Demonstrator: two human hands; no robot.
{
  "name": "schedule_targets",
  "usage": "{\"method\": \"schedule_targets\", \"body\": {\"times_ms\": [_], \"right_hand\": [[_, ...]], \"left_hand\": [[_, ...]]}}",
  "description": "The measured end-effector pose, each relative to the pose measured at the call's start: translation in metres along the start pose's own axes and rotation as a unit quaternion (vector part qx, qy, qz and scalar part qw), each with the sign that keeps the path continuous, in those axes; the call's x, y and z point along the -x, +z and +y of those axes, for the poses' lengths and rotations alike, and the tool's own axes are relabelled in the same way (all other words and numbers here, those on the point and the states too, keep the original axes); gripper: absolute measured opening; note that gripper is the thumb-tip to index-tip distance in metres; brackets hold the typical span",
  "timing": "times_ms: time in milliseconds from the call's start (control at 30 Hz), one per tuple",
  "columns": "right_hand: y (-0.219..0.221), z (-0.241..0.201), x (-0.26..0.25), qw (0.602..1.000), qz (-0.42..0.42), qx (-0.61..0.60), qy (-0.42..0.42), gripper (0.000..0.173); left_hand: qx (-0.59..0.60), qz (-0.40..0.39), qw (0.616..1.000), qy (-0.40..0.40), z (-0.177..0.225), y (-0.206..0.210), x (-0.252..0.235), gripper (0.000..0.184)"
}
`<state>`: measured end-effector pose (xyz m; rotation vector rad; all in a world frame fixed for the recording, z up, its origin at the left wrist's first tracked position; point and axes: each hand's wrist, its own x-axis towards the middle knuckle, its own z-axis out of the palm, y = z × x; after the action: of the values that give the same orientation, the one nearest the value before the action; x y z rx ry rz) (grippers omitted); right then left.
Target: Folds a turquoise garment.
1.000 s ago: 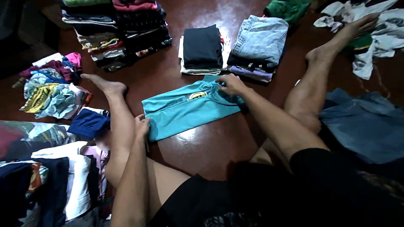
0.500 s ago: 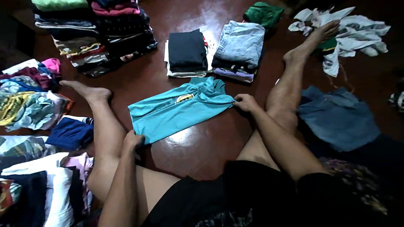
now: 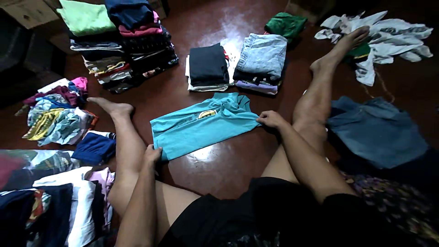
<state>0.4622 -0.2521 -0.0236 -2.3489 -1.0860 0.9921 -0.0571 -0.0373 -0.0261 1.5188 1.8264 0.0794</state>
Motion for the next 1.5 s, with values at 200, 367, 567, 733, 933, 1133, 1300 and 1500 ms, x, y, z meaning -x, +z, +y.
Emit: {"method": "schedule_targets", "body": {"times_ms": [200, 367, 567, 733, 933, 1133, 1300, 1500], "right_hand": [[-0.009, -0.017, 0.019, 0.996, 0.062, 0.063, -0.001, 0.029], [0.018, -0.040, -0.009, 0.979, 0.125, 0.009, -0.160, 0.025], [0.025, -0.092, -0.065, 0.984, 0.025, 0.078, -0.156, 0.030], [0.005, -0.122, -0.070, 0.984, 0.101, -0.062, -0.132, 0.039], [0.007, -0.103, -0.029, 0.982, 0.001, 0.065, -0.177, 0.024], [0.045, -0.064, -0.012, 0.980, -0.062, 0.078, -0.173, 0.022], [0.029, -0.071, -0.006, 0.980, -0.013, -0.132, -0.150, 0.017], [0.036, -0.063, -0.001, 0.939, -0.007, -0.235, -0.250, 0.017]], "left_hand": [[-0.223, 0.065, 0.971, 0.064, 0.028, -0.001, 0.044, 0.079], [-0.315, 0.008, 0.904, 0.288, 0.086, 0.028, 0.086, 0.045], [-0.275, -0.100, 0.819, 0.493, 0.116, 0.146, 0.093, 0.040], [-0.315, -0.111, 0.810, 0.482, 0.100, 0.191, 0.106, 0.050], [-0.281, -0.175, 0.820, 0.466, 0.088, 0.170, 0.135, 0.052], [-0.250, -0.071, 0.856, 0.447, 0.102, 0.156, 0.097, 0.038], [-0.246, -0.074, 0.887, 0.383, 0.152, 0.134, 0.114, 0.041], [0.072, -0.259, 0.835, 0.481, 0.239, 0.174, 0.070, 0.087]]}}
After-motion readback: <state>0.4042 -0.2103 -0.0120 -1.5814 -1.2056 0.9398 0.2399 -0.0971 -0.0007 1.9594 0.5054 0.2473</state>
